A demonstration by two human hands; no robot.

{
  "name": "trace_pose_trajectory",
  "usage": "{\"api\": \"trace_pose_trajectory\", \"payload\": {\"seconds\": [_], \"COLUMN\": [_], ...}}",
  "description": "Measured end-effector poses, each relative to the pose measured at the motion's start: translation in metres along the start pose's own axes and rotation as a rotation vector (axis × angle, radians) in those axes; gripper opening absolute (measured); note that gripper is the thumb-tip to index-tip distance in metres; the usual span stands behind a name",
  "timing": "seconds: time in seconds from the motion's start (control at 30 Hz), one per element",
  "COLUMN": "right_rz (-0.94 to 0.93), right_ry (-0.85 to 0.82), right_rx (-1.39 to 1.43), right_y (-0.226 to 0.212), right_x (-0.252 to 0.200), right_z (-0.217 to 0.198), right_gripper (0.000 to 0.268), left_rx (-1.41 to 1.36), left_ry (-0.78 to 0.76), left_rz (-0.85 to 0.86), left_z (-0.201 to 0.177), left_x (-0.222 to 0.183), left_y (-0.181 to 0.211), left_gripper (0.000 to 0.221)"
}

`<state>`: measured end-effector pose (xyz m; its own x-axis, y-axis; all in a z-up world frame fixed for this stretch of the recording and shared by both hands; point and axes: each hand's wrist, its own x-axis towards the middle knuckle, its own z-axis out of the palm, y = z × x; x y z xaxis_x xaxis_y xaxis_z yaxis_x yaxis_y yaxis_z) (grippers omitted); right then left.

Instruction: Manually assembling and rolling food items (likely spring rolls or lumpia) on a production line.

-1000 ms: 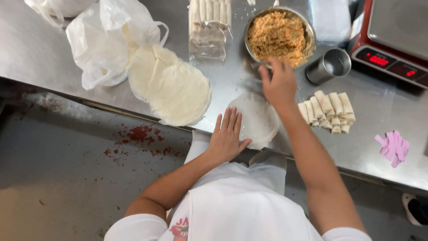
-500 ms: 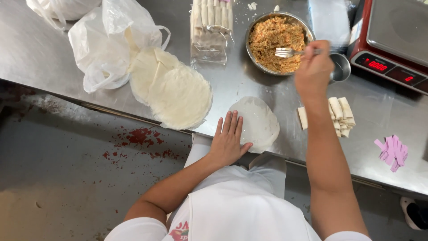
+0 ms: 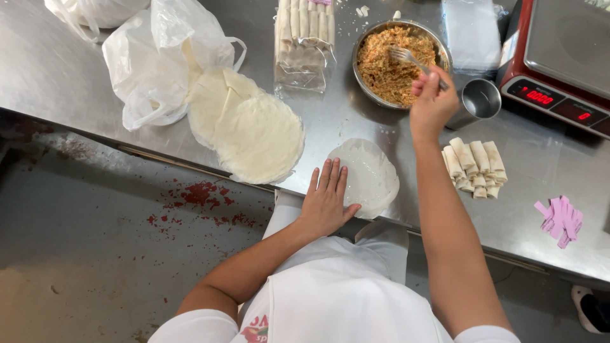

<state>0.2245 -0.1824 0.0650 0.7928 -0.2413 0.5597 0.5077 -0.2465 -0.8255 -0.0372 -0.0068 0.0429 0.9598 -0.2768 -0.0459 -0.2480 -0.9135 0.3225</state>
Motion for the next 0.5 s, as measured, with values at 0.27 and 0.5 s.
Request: {"api": "trace_pose_trajectory", "payload": {"seconds": [0.27, 0.5], "right_rz": [-0.018, 0.325], "right_ry": [-0.103, -0.014], "right_rx": [0.055, 0.308], "right_y": [-0.014, -0.008], "right_x": [-0.04, -0.06], "right_z": [0.01, -0.042], "right_gripper": [0.023, 0.028], "left_rx": [-0.022, -0.055], "left_ry": [-0.003, 0.071], "left_rz": [0.002, 0.153], "left_z": [-0.003, -0.012], "left_x": [-0.002, -0.011], "left_y": [0.001, -0.006], "left_gripper": [0.092, 0.11]}}
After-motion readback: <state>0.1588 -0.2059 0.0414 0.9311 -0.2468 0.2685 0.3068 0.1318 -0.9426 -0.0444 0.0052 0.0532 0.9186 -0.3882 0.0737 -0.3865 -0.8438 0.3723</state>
